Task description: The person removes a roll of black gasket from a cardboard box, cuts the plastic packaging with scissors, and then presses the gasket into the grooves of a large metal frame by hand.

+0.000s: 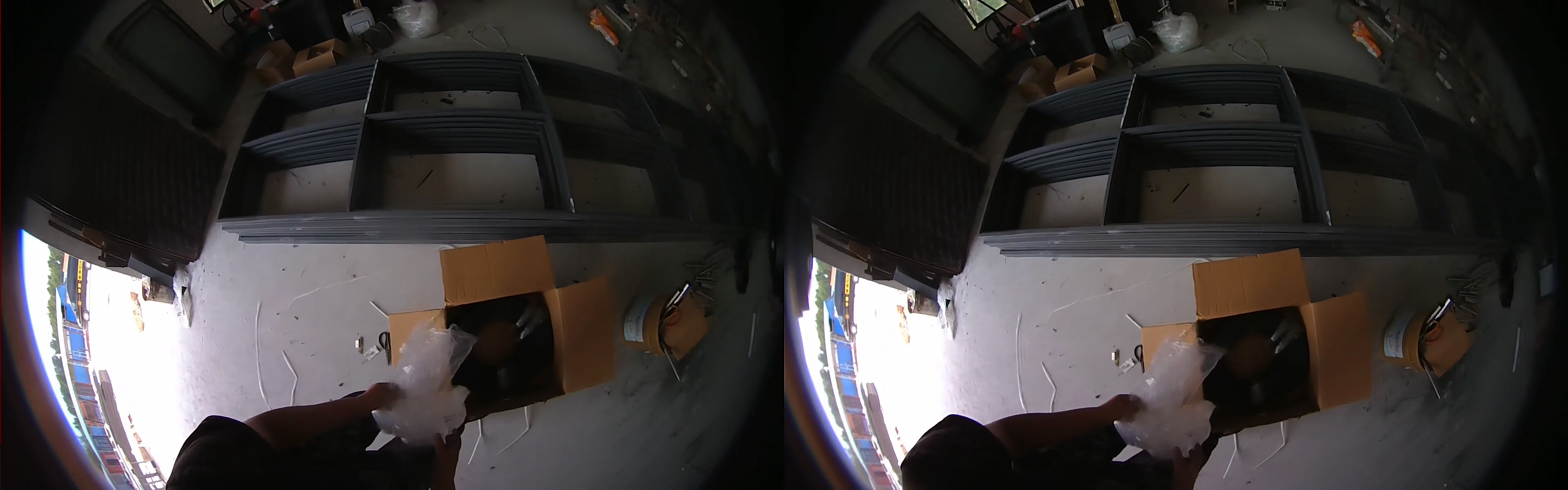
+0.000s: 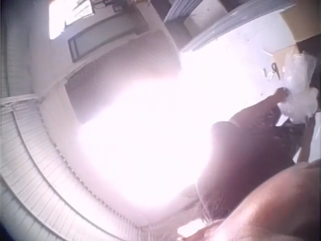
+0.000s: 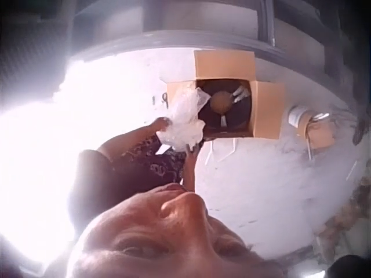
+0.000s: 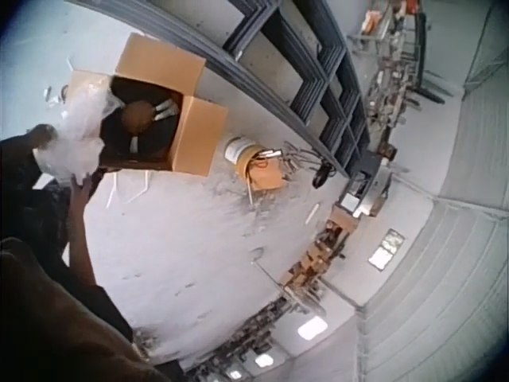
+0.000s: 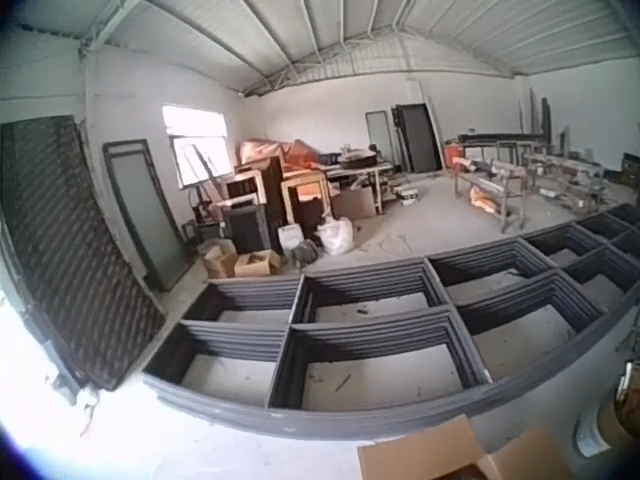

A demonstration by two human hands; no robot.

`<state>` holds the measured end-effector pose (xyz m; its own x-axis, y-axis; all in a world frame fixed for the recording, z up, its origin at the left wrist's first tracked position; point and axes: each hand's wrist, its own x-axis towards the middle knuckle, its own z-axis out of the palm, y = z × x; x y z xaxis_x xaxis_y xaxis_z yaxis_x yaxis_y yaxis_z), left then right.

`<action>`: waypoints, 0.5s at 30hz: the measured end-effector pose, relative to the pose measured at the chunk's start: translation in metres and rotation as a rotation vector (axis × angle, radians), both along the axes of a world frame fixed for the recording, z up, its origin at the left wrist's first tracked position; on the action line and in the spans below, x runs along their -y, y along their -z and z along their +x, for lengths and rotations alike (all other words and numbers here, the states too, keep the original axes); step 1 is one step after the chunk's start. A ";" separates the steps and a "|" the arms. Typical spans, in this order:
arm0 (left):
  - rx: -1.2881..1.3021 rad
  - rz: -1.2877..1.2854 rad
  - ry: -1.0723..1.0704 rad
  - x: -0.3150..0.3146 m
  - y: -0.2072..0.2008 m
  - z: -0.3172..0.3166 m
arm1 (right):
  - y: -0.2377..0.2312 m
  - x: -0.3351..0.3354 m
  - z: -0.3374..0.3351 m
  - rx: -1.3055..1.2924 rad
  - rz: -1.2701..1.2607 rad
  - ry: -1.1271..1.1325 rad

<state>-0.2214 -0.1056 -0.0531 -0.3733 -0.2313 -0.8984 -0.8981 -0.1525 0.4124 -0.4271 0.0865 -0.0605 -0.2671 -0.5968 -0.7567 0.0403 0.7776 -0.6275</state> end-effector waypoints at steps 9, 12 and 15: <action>-0.371 0.355 -0.229 -0.062 -0.071 0.052 | -0.159 0.097 0.073 0.540 0.002 0.173; -0.420 0.414 -0.298 -0.074 -0.089 0.068 | -0.178 0.086 0.084 0.063 -0.302 -0.484; -0.488 0.470 -0.347 -0.084 -0.103 0.075 | -0.174 0.051 0.091 -0.160 -0.364 -0.413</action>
<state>-0.1469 -0.0220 0.0501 -0.7290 -0.0420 -0.6832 -0.4990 -0.6505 0.5725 -0.3358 0.0353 0.1138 -0.0508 -0.8904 -0.4523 -0.3390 0.4414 -0.8308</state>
